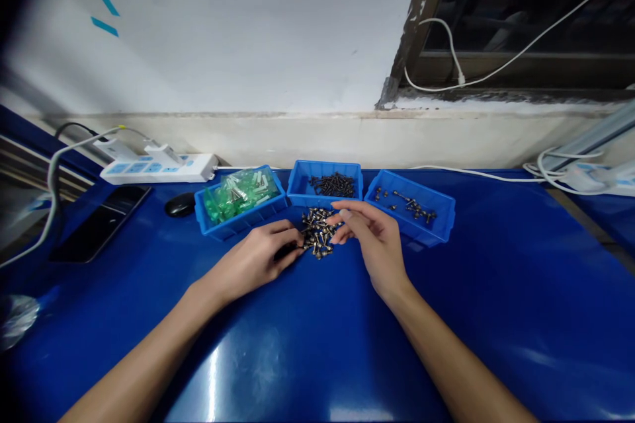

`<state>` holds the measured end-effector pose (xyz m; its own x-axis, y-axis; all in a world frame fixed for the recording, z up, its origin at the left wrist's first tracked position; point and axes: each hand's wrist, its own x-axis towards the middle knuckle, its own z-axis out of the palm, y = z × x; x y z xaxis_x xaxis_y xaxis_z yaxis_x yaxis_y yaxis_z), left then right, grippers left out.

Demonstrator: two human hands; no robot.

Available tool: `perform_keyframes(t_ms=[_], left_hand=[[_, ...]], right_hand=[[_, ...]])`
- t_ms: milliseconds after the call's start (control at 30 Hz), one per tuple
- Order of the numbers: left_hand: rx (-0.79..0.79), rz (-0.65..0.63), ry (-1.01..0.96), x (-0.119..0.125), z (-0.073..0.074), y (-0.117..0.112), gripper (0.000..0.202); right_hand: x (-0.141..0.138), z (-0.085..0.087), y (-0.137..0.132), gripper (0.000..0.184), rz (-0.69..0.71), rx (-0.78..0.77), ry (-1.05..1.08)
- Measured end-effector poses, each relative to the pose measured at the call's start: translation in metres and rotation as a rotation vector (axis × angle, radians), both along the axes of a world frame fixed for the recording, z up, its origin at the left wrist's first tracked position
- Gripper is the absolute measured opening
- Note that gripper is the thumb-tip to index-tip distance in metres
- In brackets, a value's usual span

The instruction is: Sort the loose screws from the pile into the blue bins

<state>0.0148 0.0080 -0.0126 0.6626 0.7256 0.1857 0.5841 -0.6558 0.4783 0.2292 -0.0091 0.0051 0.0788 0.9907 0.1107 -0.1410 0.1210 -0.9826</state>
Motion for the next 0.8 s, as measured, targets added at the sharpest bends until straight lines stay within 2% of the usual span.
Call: perform_keyframes(t_ms=[167, 300, 433, 567, 700, 800], left_hand=[[-0.062, 0.022, -0.124, -0.002, 0.001, 0.001, 0.009], [-0.208, 0.079, -0.389, 0.000, 0.006, 0.000, 0.011], [-0.353, 0.139, -0.647, 0.005, 0.008, -0.002, 0.019], [-0.486, 0.140, -0.773, 0.008, 0.010, -0.004, 0.027], [-0.549, 0.135, -0.812, 0.010, 0.012, -0.006, 0.027], [-0.489, 0.132, -0.757, 0.009, 0.012, -0.007, 0.023]], right_hand=[[0.000, -0.002, 0.001, 0.015, 0.004, -0.002, -0.018], [0.000, -0.005, 0.001, 0.016, 0.021, -0.001, -0.191], [-0.003, -0.006, -0.002, 0.018, 0.163, -0.055, -0.380], [-0.005, -0.004, -0.002, 0.017, 0.358, -0.144, -0.249], [-0.005, -0.003, 0.000, 0.017, 0.411, -0.240, -0.121], [-0.005, -0.004, 0.000, 0.019, 0.392, -0.289, -0.034]])
